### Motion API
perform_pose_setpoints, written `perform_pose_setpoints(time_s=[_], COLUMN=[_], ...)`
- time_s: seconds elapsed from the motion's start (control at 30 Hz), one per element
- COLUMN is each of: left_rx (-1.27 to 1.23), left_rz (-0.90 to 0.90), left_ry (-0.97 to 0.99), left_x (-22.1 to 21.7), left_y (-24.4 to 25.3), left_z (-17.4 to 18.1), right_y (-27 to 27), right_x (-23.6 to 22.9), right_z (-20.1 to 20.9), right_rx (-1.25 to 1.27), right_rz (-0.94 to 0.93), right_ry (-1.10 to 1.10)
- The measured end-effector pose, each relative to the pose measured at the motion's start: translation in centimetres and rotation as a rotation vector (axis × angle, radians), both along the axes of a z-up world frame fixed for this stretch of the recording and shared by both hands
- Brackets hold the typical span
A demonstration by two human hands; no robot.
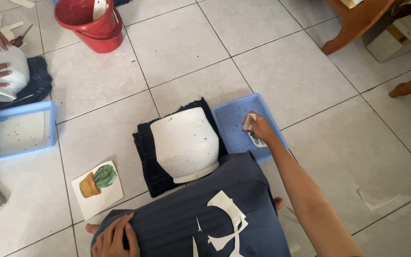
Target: Cutting a cactus sticker from a sheet with scissors and soaking it in water for application.
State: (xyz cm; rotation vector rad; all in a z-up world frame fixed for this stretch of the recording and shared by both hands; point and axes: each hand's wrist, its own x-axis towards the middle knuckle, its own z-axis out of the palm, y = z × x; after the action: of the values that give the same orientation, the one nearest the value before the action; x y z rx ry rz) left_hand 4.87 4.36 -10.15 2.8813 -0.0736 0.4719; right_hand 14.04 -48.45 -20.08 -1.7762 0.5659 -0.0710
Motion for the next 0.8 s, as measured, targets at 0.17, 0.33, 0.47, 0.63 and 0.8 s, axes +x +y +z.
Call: perform_pose_setpoints(time_s=[0.17,0.33,0.47,0.63,0.8], left_rx=[0.012,-0.006,-0.037,-0.058,-0.046], left_rz=[0.005,-0.002,0.018,0.015,0.007], left_ry=[-0.002,0.016,0.011,0.000,-0.048], left_x=[0.2,0.6,0.5,0.5,0.6], left_y=[-0.1,0.3,0.3,0.0,0.3], left_z=[0.1,-0.8,-1.4,-0.7,-1.1], right_y=[0.9,0.0,1.3,0.1,0.4], right_x=[-0.4,0.1,0.0,1.5,3.2], right_z=[0.0,-0.6,2.7,-1.8,-4.4], right_rx=[0.011,-0.028,-0.024,-0.310,-0.340], right_rz=[0.001,0.075,0.034,-0.295,-0.208], right_ry=[-0.053,-0.064,0.232,0.107,0.010])
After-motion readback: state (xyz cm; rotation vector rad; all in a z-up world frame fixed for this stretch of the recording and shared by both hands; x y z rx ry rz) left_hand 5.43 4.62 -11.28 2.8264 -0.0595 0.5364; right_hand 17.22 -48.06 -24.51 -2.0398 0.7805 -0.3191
